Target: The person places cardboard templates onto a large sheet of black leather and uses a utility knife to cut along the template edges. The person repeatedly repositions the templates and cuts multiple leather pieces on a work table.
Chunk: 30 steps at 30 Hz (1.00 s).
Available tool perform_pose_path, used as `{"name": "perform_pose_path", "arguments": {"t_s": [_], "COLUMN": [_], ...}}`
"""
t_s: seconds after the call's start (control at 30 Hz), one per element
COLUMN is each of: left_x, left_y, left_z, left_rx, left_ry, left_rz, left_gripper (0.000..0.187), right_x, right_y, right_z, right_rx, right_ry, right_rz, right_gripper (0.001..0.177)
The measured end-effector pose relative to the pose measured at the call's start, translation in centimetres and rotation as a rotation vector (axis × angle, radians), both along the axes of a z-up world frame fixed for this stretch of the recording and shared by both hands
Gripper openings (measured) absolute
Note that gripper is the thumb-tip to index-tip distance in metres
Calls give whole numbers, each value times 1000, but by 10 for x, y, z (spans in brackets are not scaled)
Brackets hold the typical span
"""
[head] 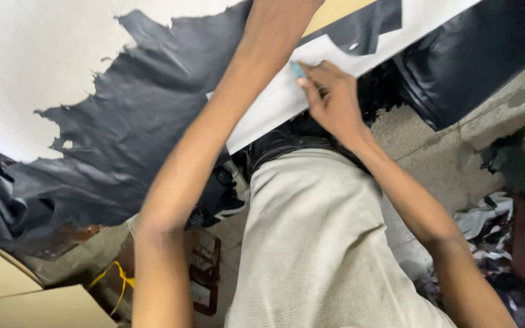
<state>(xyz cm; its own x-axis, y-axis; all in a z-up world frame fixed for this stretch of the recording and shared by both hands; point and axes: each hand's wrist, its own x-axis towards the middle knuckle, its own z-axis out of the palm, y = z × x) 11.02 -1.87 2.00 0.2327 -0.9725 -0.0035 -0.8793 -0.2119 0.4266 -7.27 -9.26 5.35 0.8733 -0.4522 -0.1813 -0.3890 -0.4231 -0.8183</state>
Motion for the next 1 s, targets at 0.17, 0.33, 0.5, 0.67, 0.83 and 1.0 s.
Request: {"name": "perform_pose_path", "arguments": {"t_s": [0.17, 0.33, 0.5, 0.67, 0.83, 1.0], "left_x": [-42, -57, -63, -70, -68, -66], "left_y": [48, 56, 52, 53, 47, 52], "left_z": [19, 14, 12, 7, 6, 14], "left_rx": [-303, -394, -359, -369, -370, -366], "left_ry": [315, 343, 382, 328, 295, 275], "left_rz": [535, 616, 670, 690, 666, 630], "left_gripper": [37, 39, 37, 35, 33, 32], "right_x": [-4, 10, 1, -7, -8, -3], "right_y": [-104, -133, -144, -145, -147, -140], "right_z": [-4, -33, -42, -45, -43, -30], "right_rx": [-152, -134, -73, 31, 14, -46], "right_ry": [-221, -347, -309, -334, -304, -255], "right_rz": [-199, -132, -121, -118, -133, -134], "right_gripper": [16, 24, 20, 18, 16, 19]}}
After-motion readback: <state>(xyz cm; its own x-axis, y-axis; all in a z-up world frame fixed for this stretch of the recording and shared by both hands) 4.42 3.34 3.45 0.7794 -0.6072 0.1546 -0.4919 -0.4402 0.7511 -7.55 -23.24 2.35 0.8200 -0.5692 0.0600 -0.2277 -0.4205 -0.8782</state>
